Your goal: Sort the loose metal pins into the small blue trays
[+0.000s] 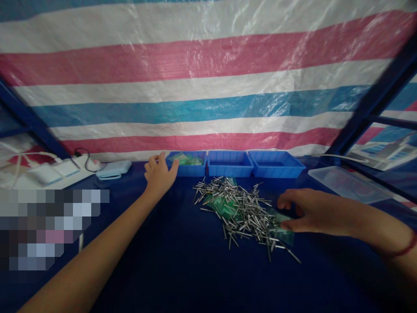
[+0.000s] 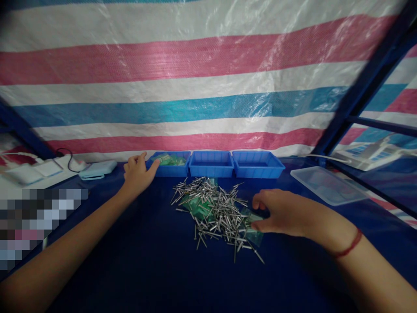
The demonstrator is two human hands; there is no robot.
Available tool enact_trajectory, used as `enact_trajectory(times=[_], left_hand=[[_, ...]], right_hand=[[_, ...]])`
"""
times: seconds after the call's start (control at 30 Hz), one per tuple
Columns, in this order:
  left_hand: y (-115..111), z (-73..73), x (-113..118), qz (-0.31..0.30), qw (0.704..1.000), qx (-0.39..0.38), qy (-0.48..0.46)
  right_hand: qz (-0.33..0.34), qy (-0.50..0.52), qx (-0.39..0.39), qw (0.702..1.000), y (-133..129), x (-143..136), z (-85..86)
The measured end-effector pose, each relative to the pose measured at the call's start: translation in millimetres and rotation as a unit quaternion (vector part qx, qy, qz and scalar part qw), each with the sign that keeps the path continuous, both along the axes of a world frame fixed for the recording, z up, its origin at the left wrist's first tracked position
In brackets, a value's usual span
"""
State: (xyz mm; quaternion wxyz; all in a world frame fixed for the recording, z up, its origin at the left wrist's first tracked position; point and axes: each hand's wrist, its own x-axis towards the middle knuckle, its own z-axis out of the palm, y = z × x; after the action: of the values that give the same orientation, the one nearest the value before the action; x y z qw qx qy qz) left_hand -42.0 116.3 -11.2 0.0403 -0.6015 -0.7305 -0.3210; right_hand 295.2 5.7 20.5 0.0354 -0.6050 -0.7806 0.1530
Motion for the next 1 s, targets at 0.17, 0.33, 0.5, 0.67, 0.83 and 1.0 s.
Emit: enact_trajectory(times=[0.17,0.33,0.5,0.67,0.83,1.0], left_hand=[[-7.9,2.3,7.0,-0.034,0.999,0.011,0.021],[-21.8,0.6,22.2,-0.108,0.991,0.068,0.037],[-45.8,2.6,39.7,-0.232,0.967,0.1,0.028],[-75.0,10.4,56.8,-0.36,0.929,0.089,-0.008],[-94.9,12.0,71.6,-0.462,0.88,-0.023,-0.111],[-96.8,7.3,78.6,-0.489,0.796,-0.187,-0.304]], right_hand=[[0.056,0.025,-0.028,0.998,-2.6,-3.0,2.1],[0.106,0.051,-0.073,0.99,-1.1,-8.3,7.5],[0.109,0.126,-0.01,0.986,4.0,-8.4,12.1],[0.031,0.232,0.144,0.961,5.9,-16.8,11.9],[-0.026,0.395,0.206,0.895,-5.3,-54.0,2.4],[-0.025,0.509,0.133,0.85,-11.9,-76.5,-12.6]])
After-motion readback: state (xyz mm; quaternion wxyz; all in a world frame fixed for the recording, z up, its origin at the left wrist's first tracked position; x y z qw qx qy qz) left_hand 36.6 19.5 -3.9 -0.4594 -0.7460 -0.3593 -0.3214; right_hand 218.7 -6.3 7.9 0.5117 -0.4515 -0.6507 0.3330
